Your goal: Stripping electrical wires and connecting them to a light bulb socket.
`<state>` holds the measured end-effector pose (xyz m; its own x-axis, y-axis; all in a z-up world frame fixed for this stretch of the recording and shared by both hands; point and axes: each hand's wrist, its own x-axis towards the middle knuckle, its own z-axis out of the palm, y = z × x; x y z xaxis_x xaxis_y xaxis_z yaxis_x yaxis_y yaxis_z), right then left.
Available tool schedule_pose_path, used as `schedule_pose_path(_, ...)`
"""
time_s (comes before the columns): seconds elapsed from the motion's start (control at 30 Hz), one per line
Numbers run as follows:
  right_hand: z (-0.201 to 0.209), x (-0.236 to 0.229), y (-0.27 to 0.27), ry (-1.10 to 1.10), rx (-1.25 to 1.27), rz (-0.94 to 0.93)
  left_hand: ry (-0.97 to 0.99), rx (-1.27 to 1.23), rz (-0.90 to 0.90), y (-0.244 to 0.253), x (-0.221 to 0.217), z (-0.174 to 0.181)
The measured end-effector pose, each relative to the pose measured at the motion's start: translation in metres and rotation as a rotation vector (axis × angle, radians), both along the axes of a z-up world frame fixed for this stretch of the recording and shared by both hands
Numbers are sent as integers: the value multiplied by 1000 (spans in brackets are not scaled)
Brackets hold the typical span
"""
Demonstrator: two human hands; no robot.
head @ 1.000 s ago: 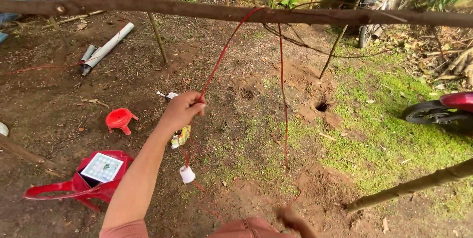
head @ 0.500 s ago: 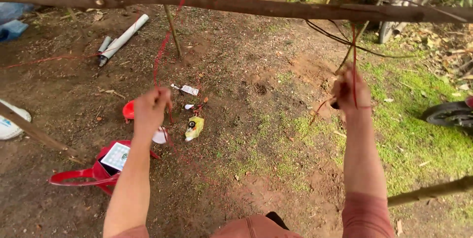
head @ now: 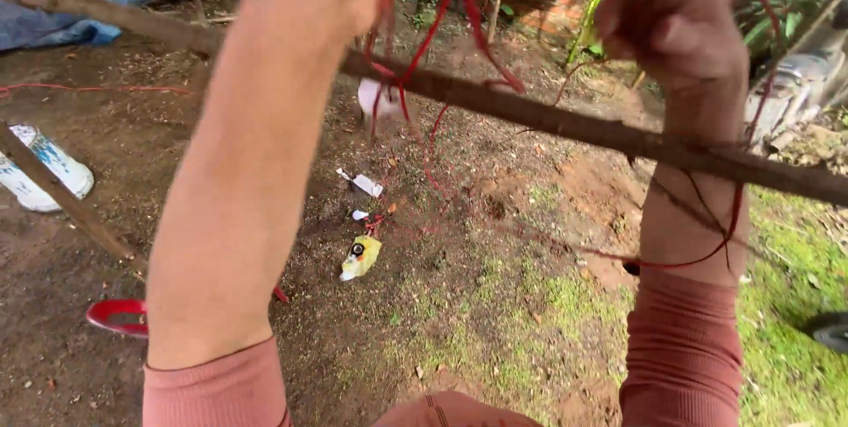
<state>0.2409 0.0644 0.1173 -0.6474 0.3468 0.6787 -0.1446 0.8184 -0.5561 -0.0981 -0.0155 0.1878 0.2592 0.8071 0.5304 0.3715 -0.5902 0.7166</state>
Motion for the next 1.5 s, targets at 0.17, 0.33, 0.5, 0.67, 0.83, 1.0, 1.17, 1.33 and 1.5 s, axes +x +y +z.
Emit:
schedule_pose_path(0.17, 9, -64, 21, -362, 152, 234, 88, -30, -125, 26, 73, 16)
schedule_pose_path(0.33, -15, -62, 32, 94, -232, -110, 156, 198, -215, 39, 70, 2)
schedule_pose_path(0.5, 2, -53, -5, 230, -292, 214, 135, 306, -296, 11, -1, -16)
schedule_pose_path(0.67, -2, -39, -6, 264, -53, 310, -37, 520, -382, 19, -59, -64)
schedule_pose_path(0.83, -34, 73, 17, 756, -362, -140, 50, 282, -566, 49, -111, -126)
schedule_pose_path(1.0, -72, 47, -15, 940, -328, -655, 453, 371, -700, 66, -167, -167)
schedule_pose_path(1.17, -160, 18, -41, 904, -327, -1349, 609, 598, -755, 91, -258, -200)
schedule_pose_path(1.33, -233, -58, -61, 1282, -915, -1519, 753, 341, -591, 105, -321, -227)
schedule_pose_path(1.5, -350, -64, -47, 1165, -957, -1556, 615, 294, -463, 128, -386, -269)
